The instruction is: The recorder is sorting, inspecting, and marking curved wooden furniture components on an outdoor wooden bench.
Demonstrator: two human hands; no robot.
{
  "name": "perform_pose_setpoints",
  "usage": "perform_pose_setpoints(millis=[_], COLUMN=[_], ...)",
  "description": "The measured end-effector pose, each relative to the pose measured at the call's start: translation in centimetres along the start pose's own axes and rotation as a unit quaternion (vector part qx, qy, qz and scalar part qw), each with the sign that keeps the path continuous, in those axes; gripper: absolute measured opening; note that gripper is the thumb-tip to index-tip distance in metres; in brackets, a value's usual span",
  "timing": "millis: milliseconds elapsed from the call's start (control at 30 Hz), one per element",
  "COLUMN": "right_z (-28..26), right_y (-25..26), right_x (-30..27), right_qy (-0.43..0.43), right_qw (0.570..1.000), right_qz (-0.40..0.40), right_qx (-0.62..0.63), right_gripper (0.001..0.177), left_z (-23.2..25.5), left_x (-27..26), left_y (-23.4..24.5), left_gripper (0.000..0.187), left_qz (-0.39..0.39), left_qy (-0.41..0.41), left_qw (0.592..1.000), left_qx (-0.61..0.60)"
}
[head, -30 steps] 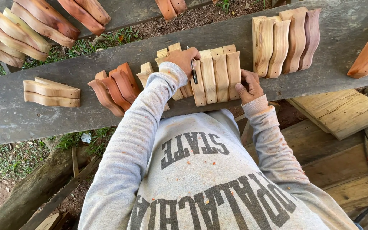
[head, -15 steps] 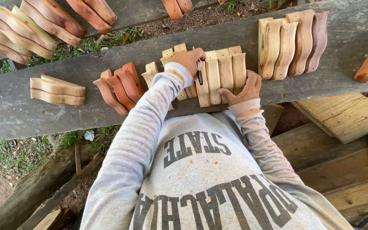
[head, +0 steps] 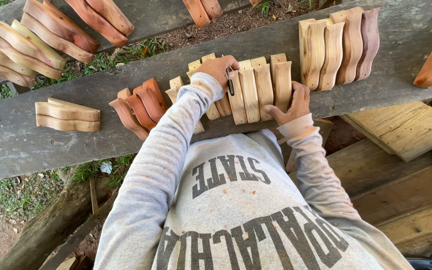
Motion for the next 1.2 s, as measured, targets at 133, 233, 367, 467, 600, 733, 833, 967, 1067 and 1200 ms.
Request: perform_pose_setpoints(millis=[133, 233, 367, 467, 600, 733, 833, 967, 1067, 1200], right_z=[0.6, 0.8, 1.0, 0.2, 0.3, -0.9, -1.2, -0.4, 0.3, 0.9], right_y=[1.4, 1.6, 1.5, 1.6, 1.8, 2.3, 2.4, 2.2, 2.1, 1.9], right_x=[-0.2, -0.2, -0.2, -0.3, -0.2, 0.2, 0.5, 0.9, 1.0, 1.1], right_qy=[0.037, 0.036, 0.040, 0.033, 0.032, 0.035, 0.036, 0.015, 0.027, 0.012], right_qw=[0.997, 0.995, 0.992, 0.987, 0.987, 0.990, 0.992, 0.994, 0.996, 0.996], right_qz=[-0.022, -0.028, -0.024, -0.017, -0.028, -0.064, -0.093, -0.089, -0.061, -0.059], right_qx=[0.059, 0.093, 0.121, 0.155, 0.153, 0.122, 0.075, 0.064, 0.061, 0.058], right_gripper=[0.065, 0.051, 0.047, 0.045, 0.045, 0.045, 0.044, 0.037, 0.032, 0.032], left_z=[-0.4, -0.2, -0.3, -0.3, 0.0, 0.2, 0.9, 1.1, 1.1, 1.7], left_x=[0.5, 0.2, 0.3, 0.1, -0.2, -0.3, -0.8, -0.7, -0.8, -1.1], left_y=[-0.3, 0.0, -0.3, -0.2, -0.1, -0.2, 0.1, 0.2, 0.4, 0.7], left_gripper=[0.018, 0.019, 0.019, 0.019, 0.019, 0.016, 0.014, 0.023, 0.016, 0.024], left_qz=[0.001, 0.001, 0.008, 0.012, 0.013, 0.058, 0.098, 0.091, 0.086, 0.071], left_qy=[-0.005, -0.008, -0.007, -0.006, -0.003, -0.028, -0.060, -0.053, -0.035, -0.038], left_qw=[1.000, 1.000, 1.000, 1.000, 1.000, 0.998, 0.993, 0.993, 0.995, 0.996], left_qx=[-0.001, -0.007, -0.003, -0.004, 0.003, 0.023, 0.043, 0.059, 0.044, 0.045])
Point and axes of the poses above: each hand's wrist, its own x-axis towards the middle knuckle, its own y-axis out of the back of the hand, z = x × y, the point moved 7 cm from there along x, towards the middle knuckle, and after that the axes turned 3 degrees about -x, right-handed, at the moved point
